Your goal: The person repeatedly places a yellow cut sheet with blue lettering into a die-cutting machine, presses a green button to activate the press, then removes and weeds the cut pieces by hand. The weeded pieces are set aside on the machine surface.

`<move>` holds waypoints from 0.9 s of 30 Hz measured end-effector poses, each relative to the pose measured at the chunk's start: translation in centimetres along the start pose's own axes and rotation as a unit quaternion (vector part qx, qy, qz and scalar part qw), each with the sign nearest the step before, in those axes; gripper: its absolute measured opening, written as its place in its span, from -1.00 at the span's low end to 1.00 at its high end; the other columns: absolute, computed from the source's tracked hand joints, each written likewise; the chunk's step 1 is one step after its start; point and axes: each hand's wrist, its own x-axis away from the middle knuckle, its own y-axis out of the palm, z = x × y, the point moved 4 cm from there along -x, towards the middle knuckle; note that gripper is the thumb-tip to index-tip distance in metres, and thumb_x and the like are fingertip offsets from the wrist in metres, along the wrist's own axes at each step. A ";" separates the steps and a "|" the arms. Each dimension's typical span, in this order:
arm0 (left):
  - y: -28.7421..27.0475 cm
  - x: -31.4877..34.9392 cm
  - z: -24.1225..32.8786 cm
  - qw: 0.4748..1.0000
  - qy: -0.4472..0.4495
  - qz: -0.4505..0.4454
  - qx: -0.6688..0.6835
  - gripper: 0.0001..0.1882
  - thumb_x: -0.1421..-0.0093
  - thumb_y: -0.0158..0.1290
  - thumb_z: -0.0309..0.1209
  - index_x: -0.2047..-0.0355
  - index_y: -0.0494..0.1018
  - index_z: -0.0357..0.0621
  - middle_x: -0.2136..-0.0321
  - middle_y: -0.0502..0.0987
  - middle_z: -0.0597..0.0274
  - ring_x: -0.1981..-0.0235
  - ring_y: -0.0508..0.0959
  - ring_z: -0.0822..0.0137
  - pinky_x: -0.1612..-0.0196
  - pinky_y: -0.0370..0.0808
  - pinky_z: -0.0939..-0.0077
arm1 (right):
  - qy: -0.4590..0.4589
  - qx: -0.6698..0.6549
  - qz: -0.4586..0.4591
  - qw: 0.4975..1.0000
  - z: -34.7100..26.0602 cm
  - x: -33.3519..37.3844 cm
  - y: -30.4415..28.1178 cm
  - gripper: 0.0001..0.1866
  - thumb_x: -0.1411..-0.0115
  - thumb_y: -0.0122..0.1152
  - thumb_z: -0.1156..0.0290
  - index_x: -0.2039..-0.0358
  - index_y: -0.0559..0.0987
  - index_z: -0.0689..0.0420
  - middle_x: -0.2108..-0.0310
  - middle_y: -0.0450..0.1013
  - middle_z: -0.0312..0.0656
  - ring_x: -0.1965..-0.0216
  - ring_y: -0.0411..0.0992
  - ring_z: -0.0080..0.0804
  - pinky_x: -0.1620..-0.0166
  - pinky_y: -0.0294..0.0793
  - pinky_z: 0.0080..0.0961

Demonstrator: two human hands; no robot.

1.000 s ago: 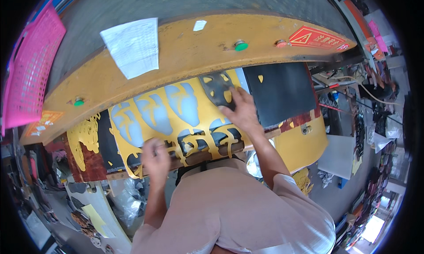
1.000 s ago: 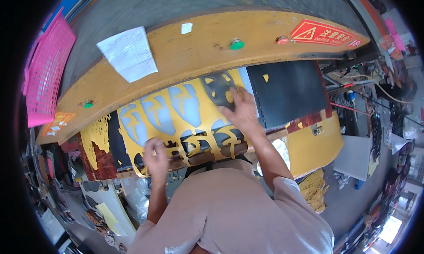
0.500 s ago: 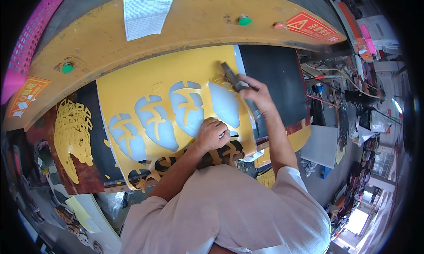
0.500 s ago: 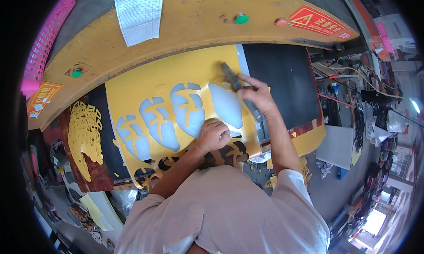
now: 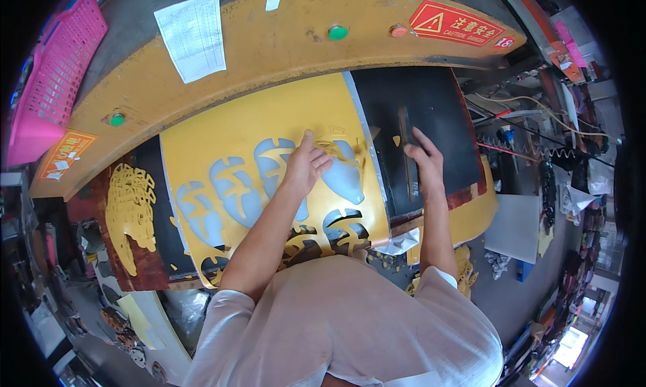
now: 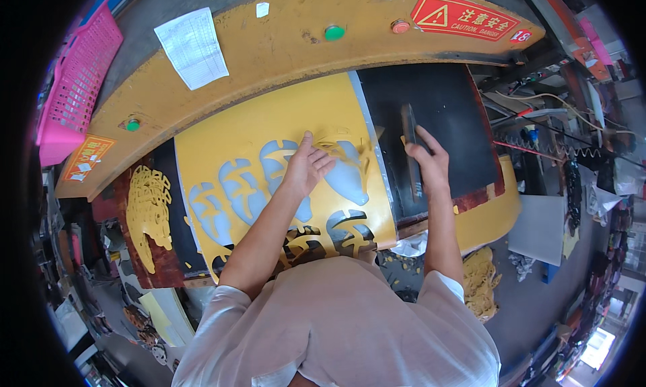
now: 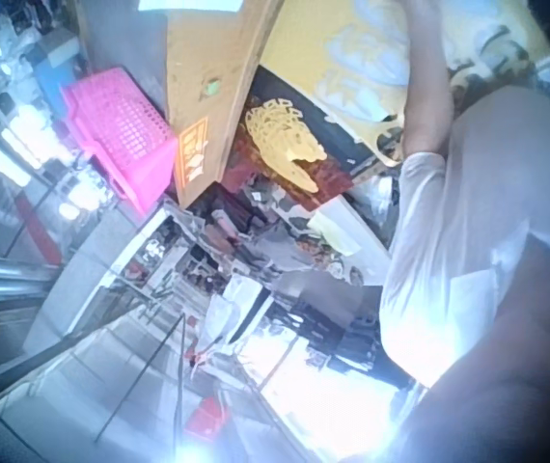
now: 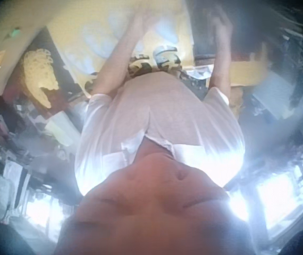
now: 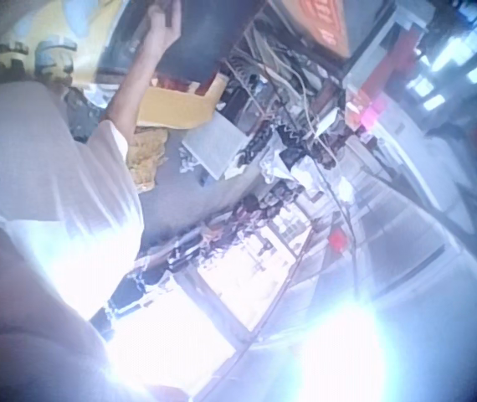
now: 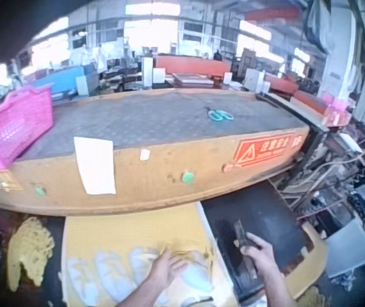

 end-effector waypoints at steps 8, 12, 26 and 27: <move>0.3 -0.5 0.2 0.990 0.101 0.075 -0.068 -0.66 -0.50 0.11 -0.20 -0.04 0.57 -0.24 0.20 0.64 0.11 0.26 0.66 0.29 0.16 0.65 0.41 | -0.109 0.606 0.095 0.782 3.2 0.4 -2.3 -0.23 -0.07 0.40 0.11 -0.31 0.57 0.12 -0.31 0.46 0.04 -0.23 0.48 0.09 -0.39 0.37 -0.08; 0.1 0.4 0.1 0.945 0.127 0.046 -0.298 -0.74 -0.51 0.05 -0.29 0.09 0.64 -0.19 0.32 0.67 0.28 0.38 0.56 0.53 0.28 0.53 0.58 | -0.232 0.308 -0.117 0.915 -1.3 -0.2 5.8 -0.25 -0.12 0.36 0.07 -0.31 0.57 0.14 -0.25 0.50 0.11 -0.23 0.47 0.11 -0.37 0.40 -0.12; -1.5 0.3 7.7 0.803 0.346 0.155 -0.461 -0.78 -0.35 0.04 -0.51 0.10 0.65 -0.20 0.28 0.70 0.10 0.28 0.71 0.23 0.21 0.65 0.35 | -0.251 0.597 -0.306 0.698 -2.8 0.6 22.8 -0.25 -0.16 0.46 -0.01 -0.13 0.57 0.40 -0.06 0.49 0.29 -0.12 0.45 0.28 -0.17 0.56 -0.02; -0.9 -0.4 7.9 0.738 0.426 0.160 -0.498 -0.78 -0.32 0.06 -0.50 0.11 0.66 -0.18 0.27 0.70 0.07 0.27 0.70 0.15 0.17 0.64 0.29 | -0.278 0.608 -0.296 0.682 -2.5 1.3 23.2 -0.25 -0.15 0.48 0.01 -0.14 0.55 0.40 -0.04 0.48 0.28 -0.11 0.44 0.29 -0.16 0.57 -0.01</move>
